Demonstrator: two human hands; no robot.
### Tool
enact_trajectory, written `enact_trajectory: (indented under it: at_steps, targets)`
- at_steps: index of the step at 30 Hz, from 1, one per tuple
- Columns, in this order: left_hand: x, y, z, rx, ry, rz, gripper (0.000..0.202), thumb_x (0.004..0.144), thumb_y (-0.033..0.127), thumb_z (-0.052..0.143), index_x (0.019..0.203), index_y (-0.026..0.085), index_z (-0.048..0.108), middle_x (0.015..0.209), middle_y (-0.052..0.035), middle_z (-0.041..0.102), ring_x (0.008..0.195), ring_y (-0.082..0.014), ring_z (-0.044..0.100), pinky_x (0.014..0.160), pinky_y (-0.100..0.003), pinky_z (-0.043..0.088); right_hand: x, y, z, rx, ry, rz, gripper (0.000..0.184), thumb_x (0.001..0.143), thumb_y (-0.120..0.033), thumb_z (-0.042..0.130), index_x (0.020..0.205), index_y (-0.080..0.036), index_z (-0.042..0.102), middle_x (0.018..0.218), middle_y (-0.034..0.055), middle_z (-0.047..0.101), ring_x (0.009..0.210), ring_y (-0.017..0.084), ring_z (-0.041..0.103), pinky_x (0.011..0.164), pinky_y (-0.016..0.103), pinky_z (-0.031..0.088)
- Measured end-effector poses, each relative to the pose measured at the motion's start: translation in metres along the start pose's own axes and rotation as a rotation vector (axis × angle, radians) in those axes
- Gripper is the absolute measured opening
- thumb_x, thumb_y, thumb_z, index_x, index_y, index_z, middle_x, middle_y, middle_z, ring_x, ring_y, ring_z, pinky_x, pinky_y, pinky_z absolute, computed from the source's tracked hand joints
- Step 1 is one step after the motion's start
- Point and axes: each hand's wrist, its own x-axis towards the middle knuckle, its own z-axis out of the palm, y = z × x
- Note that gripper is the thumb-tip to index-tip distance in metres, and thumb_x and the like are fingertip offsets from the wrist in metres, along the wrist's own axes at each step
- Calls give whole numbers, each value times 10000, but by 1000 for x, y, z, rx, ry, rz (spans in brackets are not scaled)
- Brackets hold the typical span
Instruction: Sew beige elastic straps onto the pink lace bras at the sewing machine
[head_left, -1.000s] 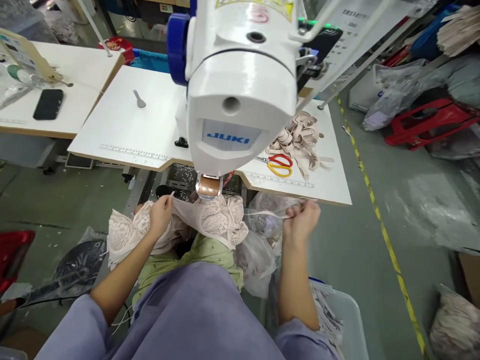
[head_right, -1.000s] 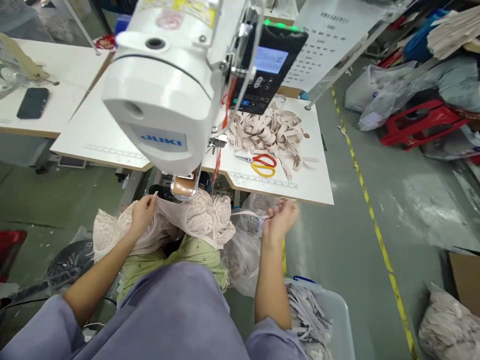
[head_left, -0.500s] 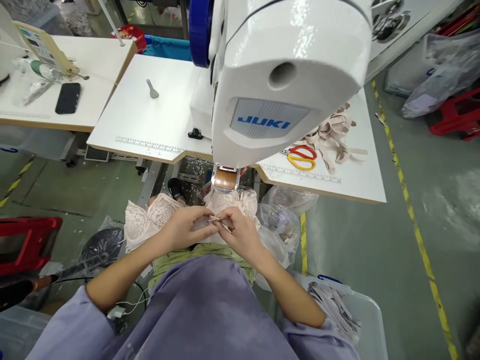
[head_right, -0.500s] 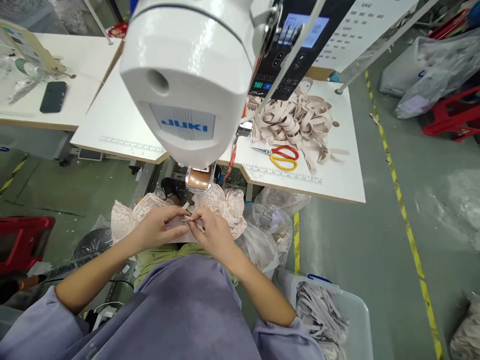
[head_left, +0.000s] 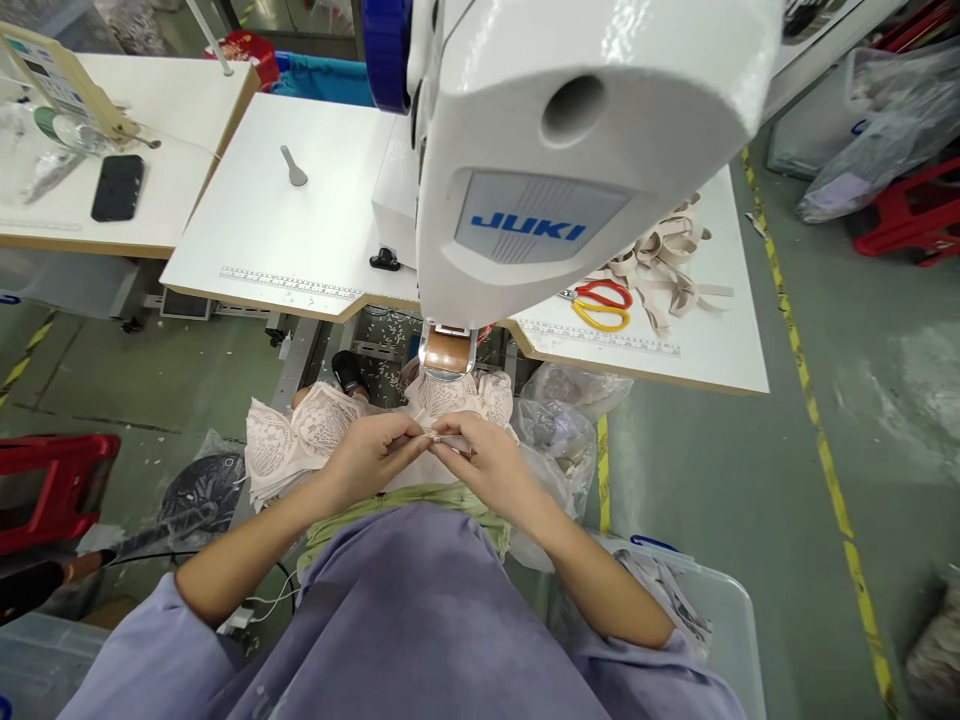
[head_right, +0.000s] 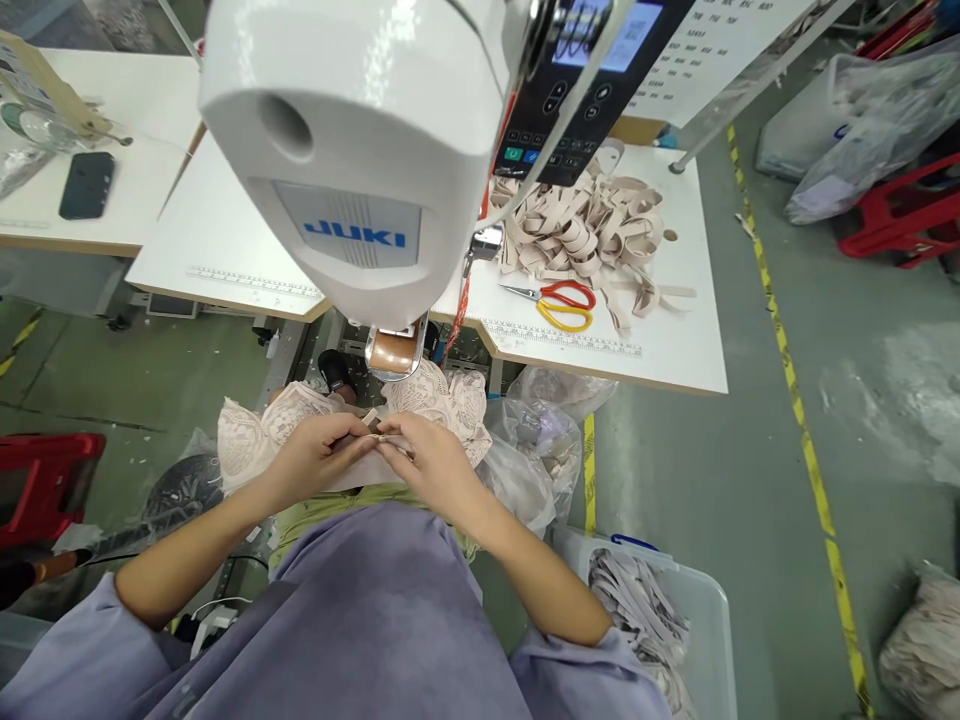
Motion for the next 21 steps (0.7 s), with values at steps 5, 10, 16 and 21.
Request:
enact_trajectory:
  at_steps: [5,10,16,21]
  targets:
    - [-1,-2,2,32,95,199,208,980,257,567,802,166,625,648,29,541,582,-90,490,564,-214,345,10,-4,-15,230,-129,82,81,903,-270,671,913,-227,739,833,3,692,776,148,620,709,259,449]
    - [3,-6,1,12,52,154,233,1003,276,524,848,171,663,695,6,643,615,-105,579,574,-207,398,14,4,-15,440,-117,235,163,852,-360,701,881,-202,727,814,8,691,742,146,602,679,262,450]
    - [3,-1,-18,98,-79,87,217,1011,245,450,1134,213,626,918,-16,736,749,-138,678,642,-223,451,15,21,-14,443,64,242,173,818,-361,695,781,-198,648,642,-33,561,547,112,474,516,241,384]
    - [2,13,-26,208,-106,76,101,990,249,473,1003,210,565,714,35,629,549,-109,546,536,-223,332,12,-4,-16,61,-132,-274,82,919,-250,625,903,-236,704,1160,85,642,1066,216,617,875,354,520]
